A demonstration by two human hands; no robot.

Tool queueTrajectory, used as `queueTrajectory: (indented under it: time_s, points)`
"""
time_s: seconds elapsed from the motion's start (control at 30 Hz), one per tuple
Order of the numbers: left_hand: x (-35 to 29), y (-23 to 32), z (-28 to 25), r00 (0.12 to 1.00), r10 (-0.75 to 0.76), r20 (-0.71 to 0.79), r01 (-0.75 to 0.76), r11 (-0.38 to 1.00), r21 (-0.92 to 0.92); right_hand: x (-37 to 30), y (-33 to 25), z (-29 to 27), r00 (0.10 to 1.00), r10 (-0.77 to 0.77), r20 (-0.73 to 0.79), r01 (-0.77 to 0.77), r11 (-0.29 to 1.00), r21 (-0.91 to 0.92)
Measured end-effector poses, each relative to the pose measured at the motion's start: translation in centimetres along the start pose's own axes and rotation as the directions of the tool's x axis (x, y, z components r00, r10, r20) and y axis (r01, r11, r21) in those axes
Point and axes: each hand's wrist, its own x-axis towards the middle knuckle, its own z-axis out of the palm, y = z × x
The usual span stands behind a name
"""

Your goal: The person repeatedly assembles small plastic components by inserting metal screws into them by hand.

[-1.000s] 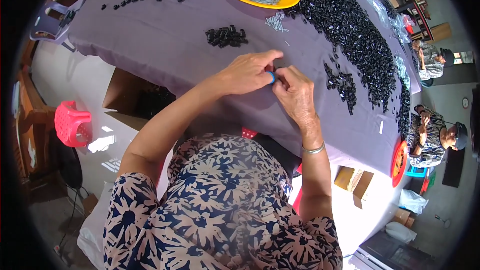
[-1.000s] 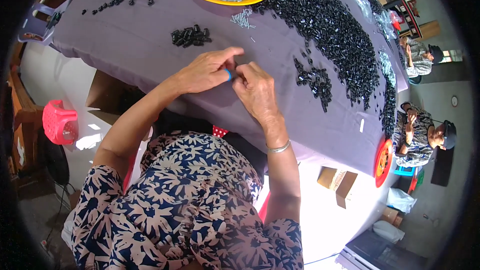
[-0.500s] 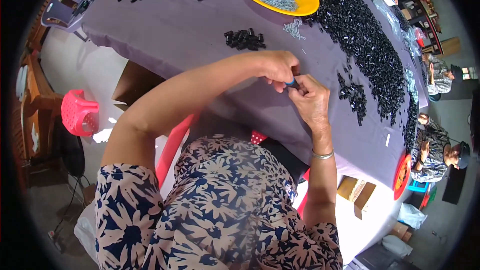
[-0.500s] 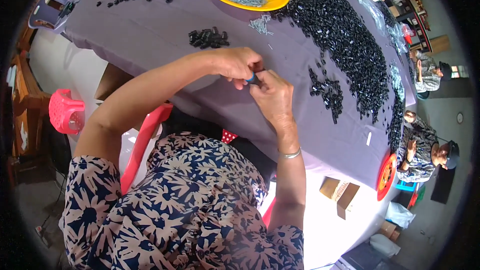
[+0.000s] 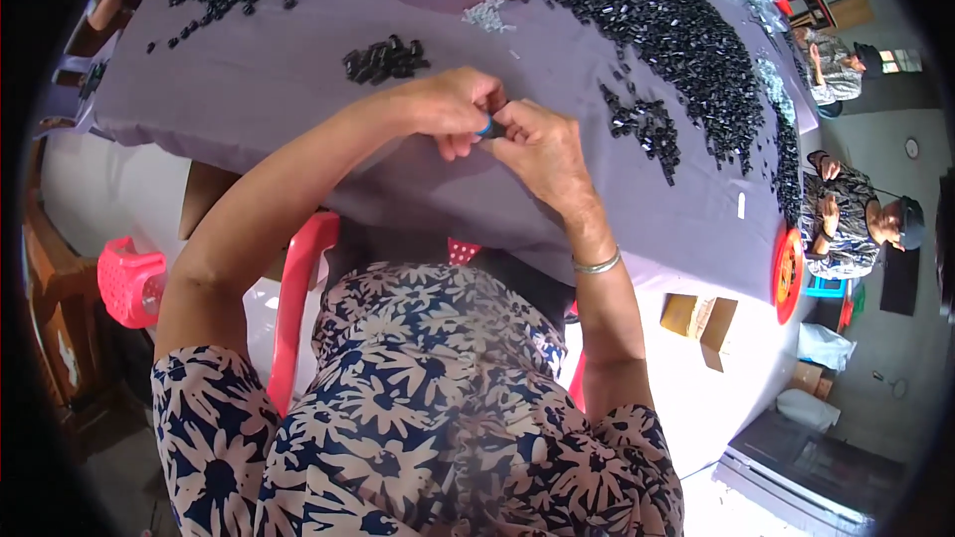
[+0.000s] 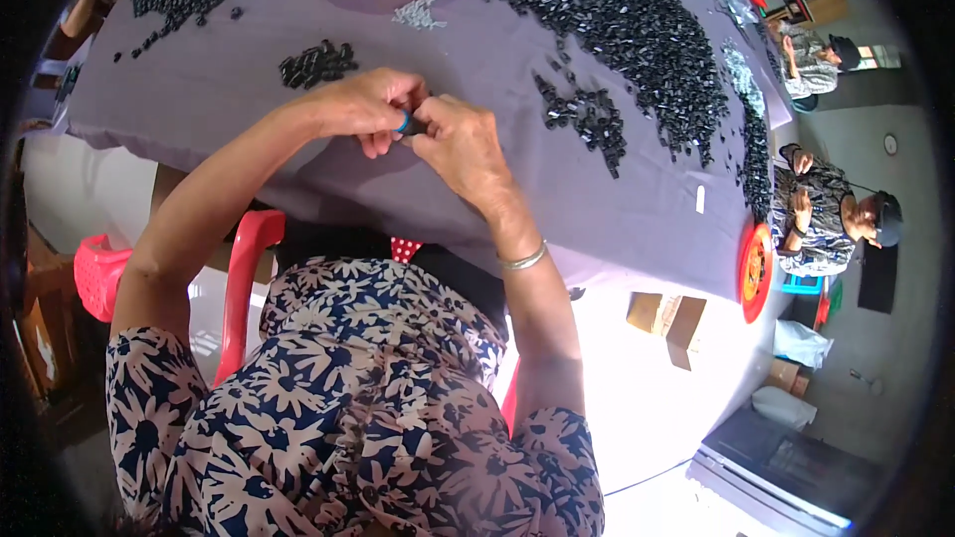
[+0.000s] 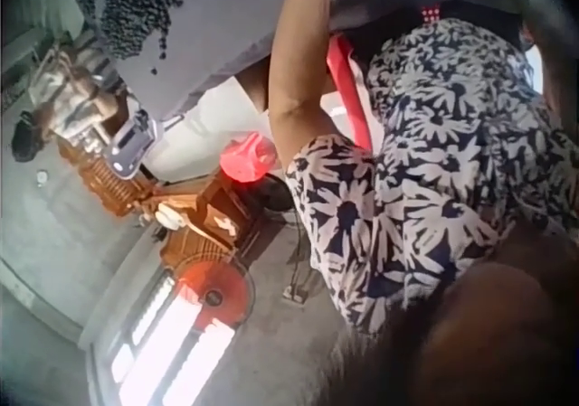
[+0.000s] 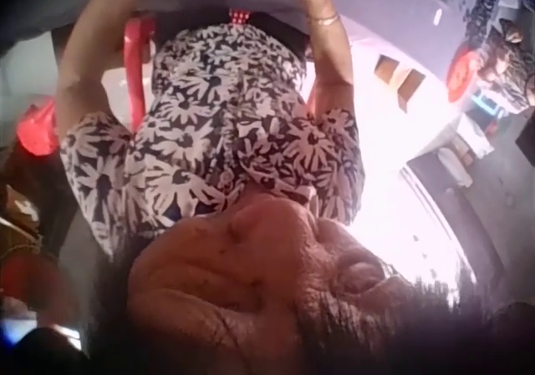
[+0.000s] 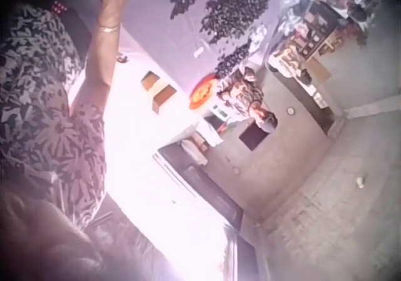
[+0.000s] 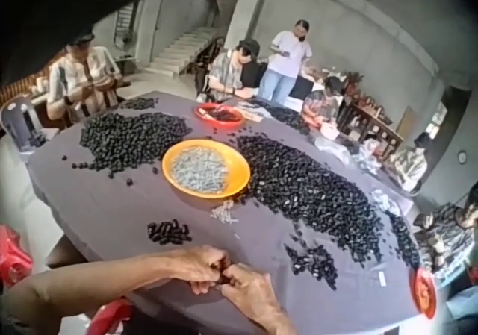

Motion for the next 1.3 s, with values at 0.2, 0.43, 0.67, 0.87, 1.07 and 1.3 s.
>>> queueTrajectory:
  time_s: [0.2,0.43,0.67,0.87,1.07,1.3]
  points:
    - [0.3,-5.0,3.0,0.666,0.685,-0.294,-0.393,0.658,0.643,-0.5,-0.3,-0.2,0.999,0.035,0.011,-0.036,0.994,0.099]
    - [-1.7,-4.1,3.9,0.692,0.591,-0.415,-0.188,0.702,0.687,0.0,4.9,-6.1,0.969,0.021,-0.244,-0.068,0.98,-0.189]
    - [-4.0,-3.5,-0.8,0.66,0.339,-0.671,0.234,0.755,0.612,2.5,9.6,-9.2,0.985,-0.063,-0.16,-0.012,0.903,-0.429]
    - [-2.3,-4.3,2.3,0.488,0.643,-0.59,-0.255,0.752,0.608,4.5,8.3,-7.5,0.993,-0.119,0.003,0.086,0.697,-0.712]
    - [0.2,-4.3,6.0,0.543,0.613,-0.573,-0.461,0.789,0.407,4.4,9.5,-8.8,0.979,-0.186,0.088,0.2,0.762,-0.616]
    - [-0.3,-5.0,6.7,0.555,0.642,-0.529,-0.474,0.767,0.433,3.3,9.1,-9.8,0.983,-0.051,-0.175,-0.01,0.944,-0.33]
